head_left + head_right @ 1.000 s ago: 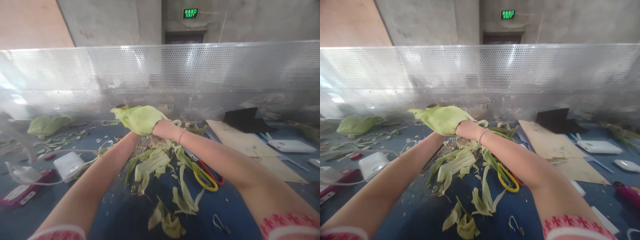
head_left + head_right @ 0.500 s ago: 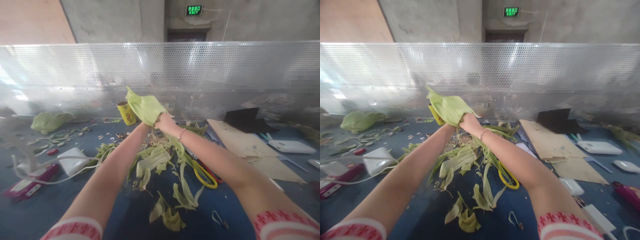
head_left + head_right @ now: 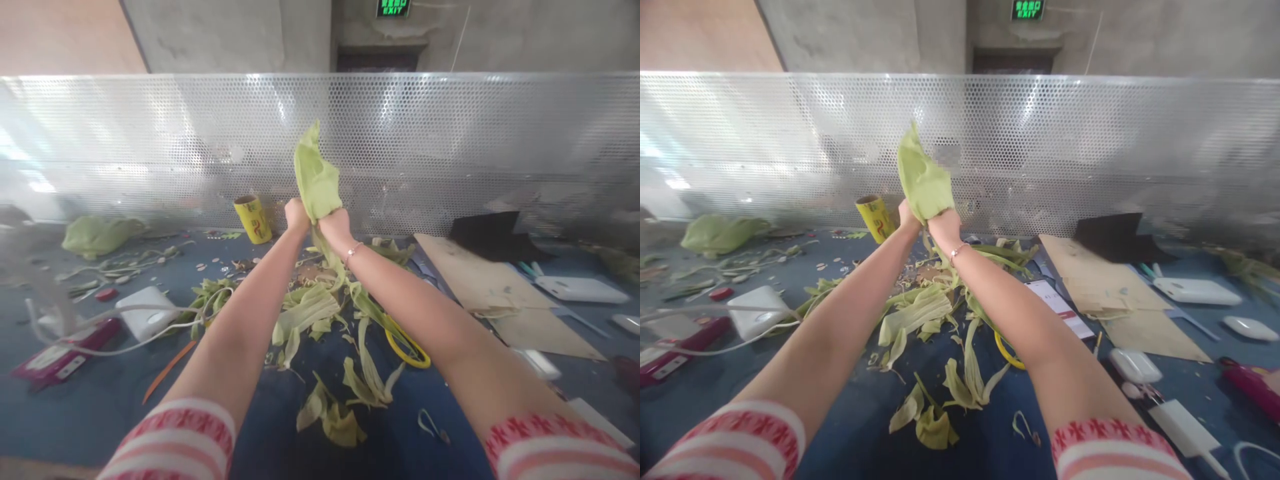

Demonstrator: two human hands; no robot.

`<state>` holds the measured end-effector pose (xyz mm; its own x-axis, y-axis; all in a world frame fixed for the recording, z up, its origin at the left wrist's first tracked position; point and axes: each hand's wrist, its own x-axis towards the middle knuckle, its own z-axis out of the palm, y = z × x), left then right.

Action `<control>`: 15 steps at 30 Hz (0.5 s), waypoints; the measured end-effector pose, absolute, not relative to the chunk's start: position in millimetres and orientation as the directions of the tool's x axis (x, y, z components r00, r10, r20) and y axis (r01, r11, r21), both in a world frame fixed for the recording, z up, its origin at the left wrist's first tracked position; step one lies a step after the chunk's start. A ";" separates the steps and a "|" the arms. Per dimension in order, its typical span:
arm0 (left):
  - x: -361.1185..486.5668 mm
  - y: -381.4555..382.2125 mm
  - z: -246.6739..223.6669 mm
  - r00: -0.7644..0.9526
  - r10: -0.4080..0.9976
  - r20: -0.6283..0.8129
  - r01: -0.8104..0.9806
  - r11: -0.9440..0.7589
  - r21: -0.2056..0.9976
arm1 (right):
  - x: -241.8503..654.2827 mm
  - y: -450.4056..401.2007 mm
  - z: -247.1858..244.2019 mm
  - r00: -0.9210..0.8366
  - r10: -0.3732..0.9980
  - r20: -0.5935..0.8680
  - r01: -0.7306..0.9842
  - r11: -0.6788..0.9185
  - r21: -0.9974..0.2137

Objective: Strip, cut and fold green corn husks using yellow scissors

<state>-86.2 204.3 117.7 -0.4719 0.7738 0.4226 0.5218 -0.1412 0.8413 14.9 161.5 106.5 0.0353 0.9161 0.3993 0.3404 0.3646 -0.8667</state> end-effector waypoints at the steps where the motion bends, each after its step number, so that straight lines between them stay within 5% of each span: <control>1: -86.9 203.3 120.4 -0.459 0.767 0.449 0.592 -0.113 0.798 | 12.3 167.0 109.0 0.046 0.914 0.402 0.365 0.359 -0.859; 5: -88.4 198.8 131.6 -0.469 0.718 0.514 0.725 -0.019 0.688 | 2.3 183.6 123.7 0.055 0.899 0.434 0.452 0.365 -0.814; 10: -90.8 192.8 142.4 -0.565 0.621 0.544 0.630 -0.101 0.770 | -6.0 190.3 147.2 0.039 0.889 0.457 0.506 0.377 -0.776; 13: -92.9 189.9 144.1 -0.621 0.595 0.511 0.456 -0.256 0.852 | -11.8 186.4 158.2 -0.002 0.865 0.502 0.566 0.415 -0.712; 15: -93.1 189.0 143.7 -0.622 0.684 0.380 0.143 -0.378 0.915 | -16.0 181.2 163.9 -0.078 0.834 0.547 0.621 0.470 -0.627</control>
